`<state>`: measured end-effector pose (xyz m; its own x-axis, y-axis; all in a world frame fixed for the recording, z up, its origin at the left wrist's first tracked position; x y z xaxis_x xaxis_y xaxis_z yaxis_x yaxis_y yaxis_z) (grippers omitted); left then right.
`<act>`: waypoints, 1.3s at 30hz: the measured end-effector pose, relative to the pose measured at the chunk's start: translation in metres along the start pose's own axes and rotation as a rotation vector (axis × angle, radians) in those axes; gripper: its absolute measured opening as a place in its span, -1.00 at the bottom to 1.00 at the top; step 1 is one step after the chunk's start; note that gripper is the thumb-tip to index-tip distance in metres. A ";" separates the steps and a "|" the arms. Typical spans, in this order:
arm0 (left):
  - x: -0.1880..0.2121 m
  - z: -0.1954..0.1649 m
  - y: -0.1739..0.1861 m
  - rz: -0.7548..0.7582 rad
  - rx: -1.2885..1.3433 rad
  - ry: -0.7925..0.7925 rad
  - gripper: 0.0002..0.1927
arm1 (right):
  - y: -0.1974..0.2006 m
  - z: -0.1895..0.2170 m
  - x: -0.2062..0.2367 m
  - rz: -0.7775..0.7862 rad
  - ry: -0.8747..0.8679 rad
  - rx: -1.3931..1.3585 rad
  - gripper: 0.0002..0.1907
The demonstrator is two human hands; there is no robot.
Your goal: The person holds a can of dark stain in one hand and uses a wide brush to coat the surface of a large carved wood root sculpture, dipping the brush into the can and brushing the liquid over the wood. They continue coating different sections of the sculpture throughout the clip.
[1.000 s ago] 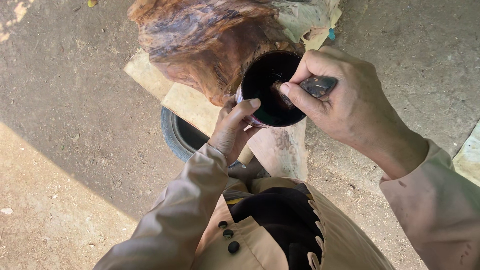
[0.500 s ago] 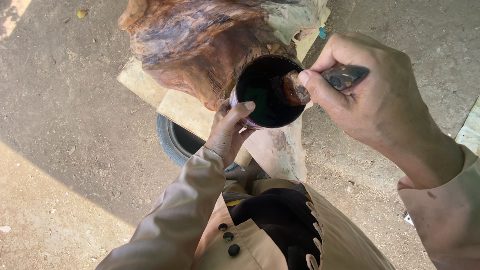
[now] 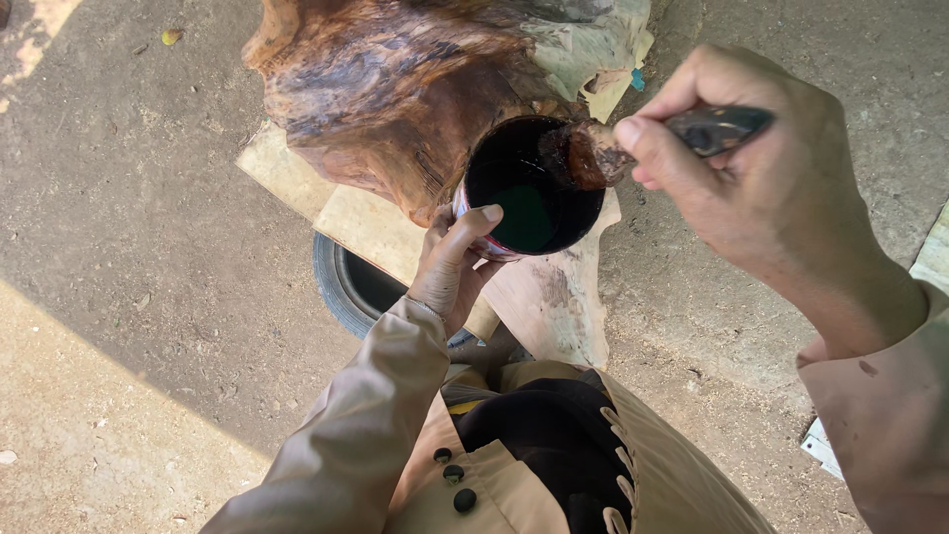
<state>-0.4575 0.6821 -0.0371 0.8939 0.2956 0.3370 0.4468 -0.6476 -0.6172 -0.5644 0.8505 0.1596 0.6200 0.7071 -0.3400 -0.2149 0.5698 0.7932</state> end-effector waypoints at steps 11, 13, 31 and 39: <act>-0.004 0.006 0.025 -0.082 0.017 0.052 -0.07 | -0.010 -0.090 0.064 -0.256 -0.436 -0.728 -0.87; -0.006 0.006 0.031 -0.107 0.038 0.065 -0.06 | -0.015 -0.112 0.076 -0.321 -0.526 -0.784 -0.86; -0.012 -0.033 0.017 -0.028 -0.015 0.040 0.03 | -0.180 -0.109 0.121 -0.292 -0.559 -0.544 -0.85; -0.012 -0.032 0.008 0.007 0.007 0.065 0.05 | -0.112 -0.172 0.101 -0.450 -0.493 -0.427 -0.84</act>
<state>-0.4657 0.6510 -0.0234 0.8929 0.2448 0.3779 0.4410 -0.6447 -0.6244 -0.6079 0.9299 -0.0505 0.9574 0.1604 -0.2401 -0.0732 0.9391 0.3357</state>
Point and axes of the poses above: each hand's wrist, its own x-axis away from the middle knuckle, its own y-axis out of the back of the hand, z = x × y, the point moved 7 cm from there along -x, towards the middle knuckle, and after that the axes turned 7 degrees about x, right-handed, at the moved point
